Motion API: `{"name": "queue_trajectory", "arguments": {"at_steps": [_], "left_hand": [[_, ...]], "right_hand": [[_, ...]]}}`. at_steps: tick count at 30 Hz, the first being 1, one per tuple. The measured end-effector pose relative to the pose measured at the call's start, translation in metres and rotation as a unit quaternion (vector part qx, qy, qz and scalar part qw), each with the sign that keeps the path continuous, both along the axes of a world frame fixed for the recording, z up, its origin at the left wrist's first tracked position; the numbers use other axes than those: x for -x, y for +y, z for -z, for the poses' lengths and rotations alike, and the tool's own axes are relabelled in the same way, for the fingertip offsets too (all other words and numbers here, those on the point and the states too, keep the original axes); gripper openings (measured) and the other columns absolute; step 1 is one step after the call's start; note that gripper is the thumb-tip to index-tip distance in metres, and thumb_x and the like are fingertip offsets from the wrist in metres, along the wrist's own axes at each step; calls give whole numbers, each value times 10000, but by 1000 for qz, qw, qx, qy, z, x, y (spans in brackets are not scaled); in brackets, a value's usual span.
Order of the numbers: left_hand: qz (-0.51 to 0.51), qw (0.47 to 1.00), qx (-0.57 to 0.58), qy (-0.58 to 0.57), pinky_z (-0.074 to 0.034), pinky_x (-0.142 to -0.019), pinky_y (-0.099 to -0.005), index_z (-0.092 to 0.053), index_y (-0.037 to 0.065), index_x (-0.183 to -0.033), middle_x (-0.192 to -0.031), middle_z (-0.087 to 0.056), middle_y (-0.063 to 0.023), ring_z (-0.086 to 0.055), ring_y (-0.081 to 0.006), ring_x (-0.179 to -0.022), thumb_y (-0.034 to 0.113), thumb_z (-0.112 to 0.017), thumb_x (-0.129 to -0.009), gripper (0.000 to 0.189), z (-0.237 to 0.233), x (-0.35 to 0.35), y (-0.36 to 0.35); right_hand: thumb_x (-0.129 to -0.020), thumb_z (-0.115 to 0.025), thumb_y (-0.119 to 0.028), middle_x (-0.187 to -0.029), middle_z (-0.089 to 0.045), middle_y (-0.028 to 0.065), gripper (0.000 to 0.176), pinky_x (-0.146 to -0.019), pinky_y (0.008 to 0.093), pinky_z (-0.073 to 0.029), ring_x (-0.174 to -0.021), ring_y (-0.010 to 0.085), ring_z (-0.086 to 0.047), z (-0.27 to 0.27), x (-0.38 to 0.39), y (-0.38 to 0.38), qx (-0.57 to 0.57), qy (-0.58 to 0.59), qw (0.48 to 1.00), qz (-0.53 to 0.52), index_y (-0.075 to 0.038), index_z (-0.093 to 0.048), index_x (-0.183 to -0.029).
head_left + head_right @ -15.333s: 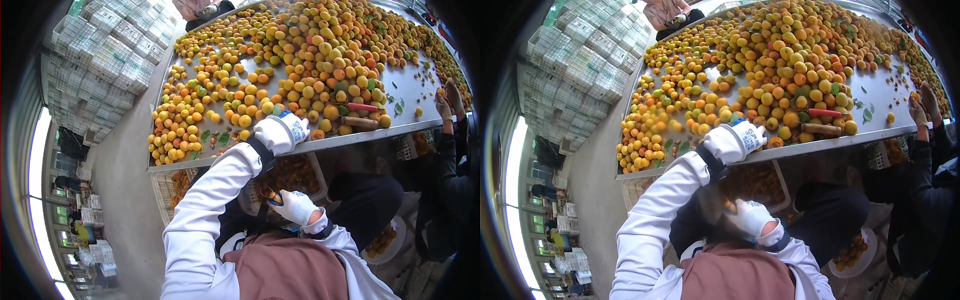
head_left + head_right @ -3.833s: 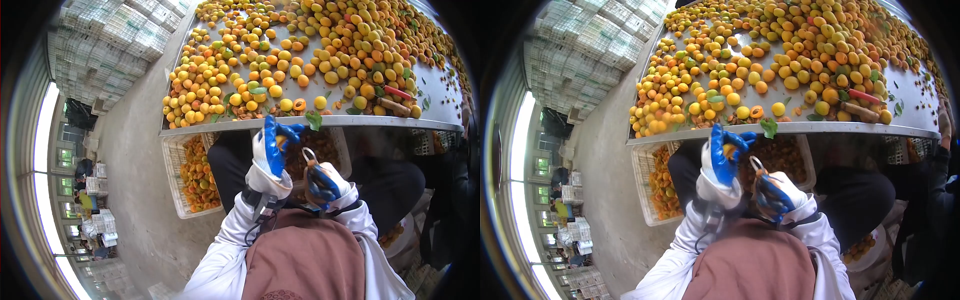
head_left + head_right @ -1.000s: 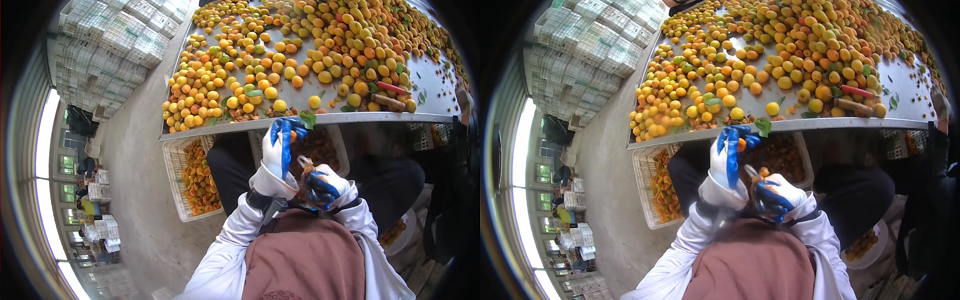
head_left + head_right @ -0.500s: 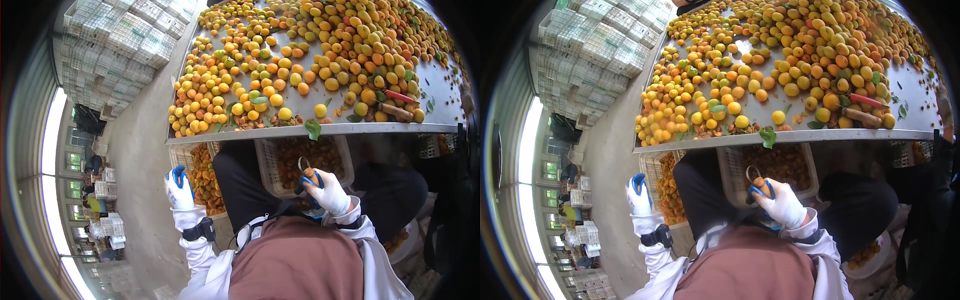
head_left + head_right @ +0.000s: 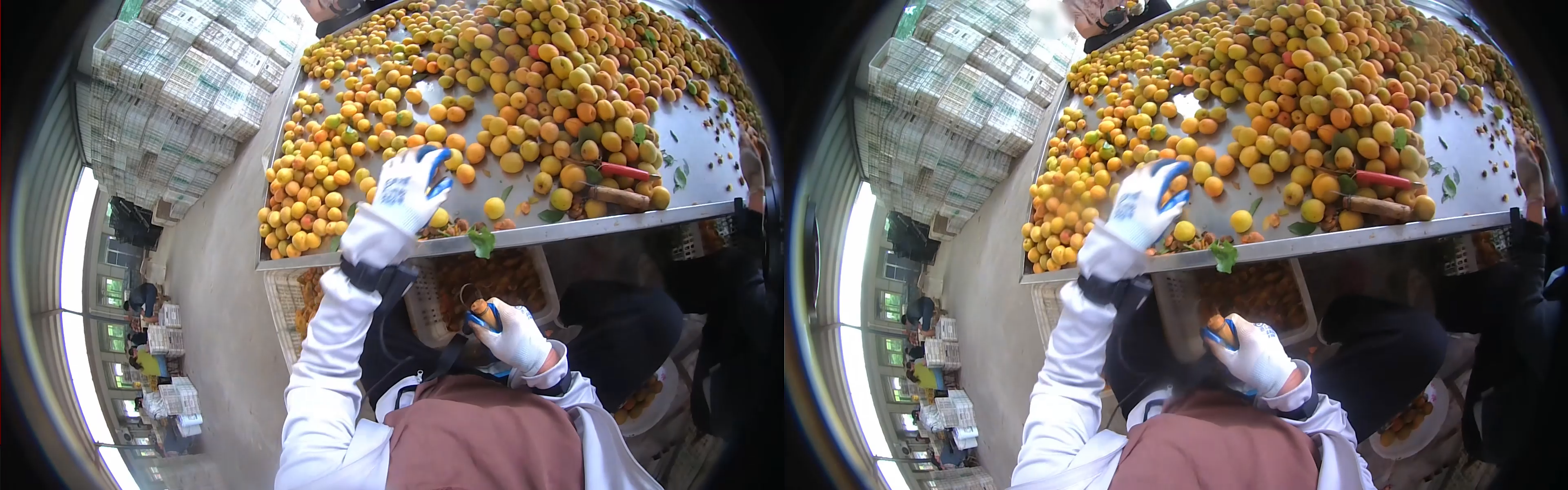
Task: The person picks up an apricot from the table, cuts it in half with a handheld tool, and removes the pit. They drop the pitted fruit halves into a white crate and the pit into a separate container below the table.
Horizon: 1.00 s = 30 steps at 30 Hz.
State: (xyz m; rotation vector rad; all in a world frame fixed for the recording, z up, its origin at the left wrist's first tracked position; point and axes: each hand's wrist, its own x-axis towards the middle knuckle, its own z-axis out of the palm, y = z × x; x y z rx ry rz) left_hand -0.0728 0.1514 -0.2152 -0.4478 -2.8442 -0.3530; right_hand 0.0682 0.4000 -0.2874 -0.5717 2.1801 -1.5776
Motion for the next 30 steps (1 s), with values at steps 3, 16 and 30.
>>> {"name": "queue_trajectory", "arguments": {"at_steps": [3,16,30], "left_hand": [[17,998,49,-36,-391,-1070,-499,-551,183,-1391,-1401,-537,-155,-476,-371,-1310,390,-666,-897,548,30,50,19],[-63,977,139,-151,-490,-968,-466,-623,140,-1239,-1235,-623,-149,-605,-346,-1153,369,-660,-908,404,44,128,31],[131,988,79,-38,-530,-859,-444,-667,90,-1136,-1081,-674,-159,-657,-367,-970,275,-745,-839,359,16,104,83]], "right_hand": [[-899,-727,-265,-810,-686,205,239,-664,461,-536,-758,420,-673,0,3,8,4,-12,1000,17,-60,-641,-987],[-876,-737,-254,-815,-695,194,250,-646,472,-544,-755,419,-679,-3,9,23,47,8,998,39,-76,-622,-1010],[-866,-755,-279,-784,-687,200,284,-611,468,-545,-728,414,-678,-1,8,24,49,7,998,41,-72,-606,-989]]}}
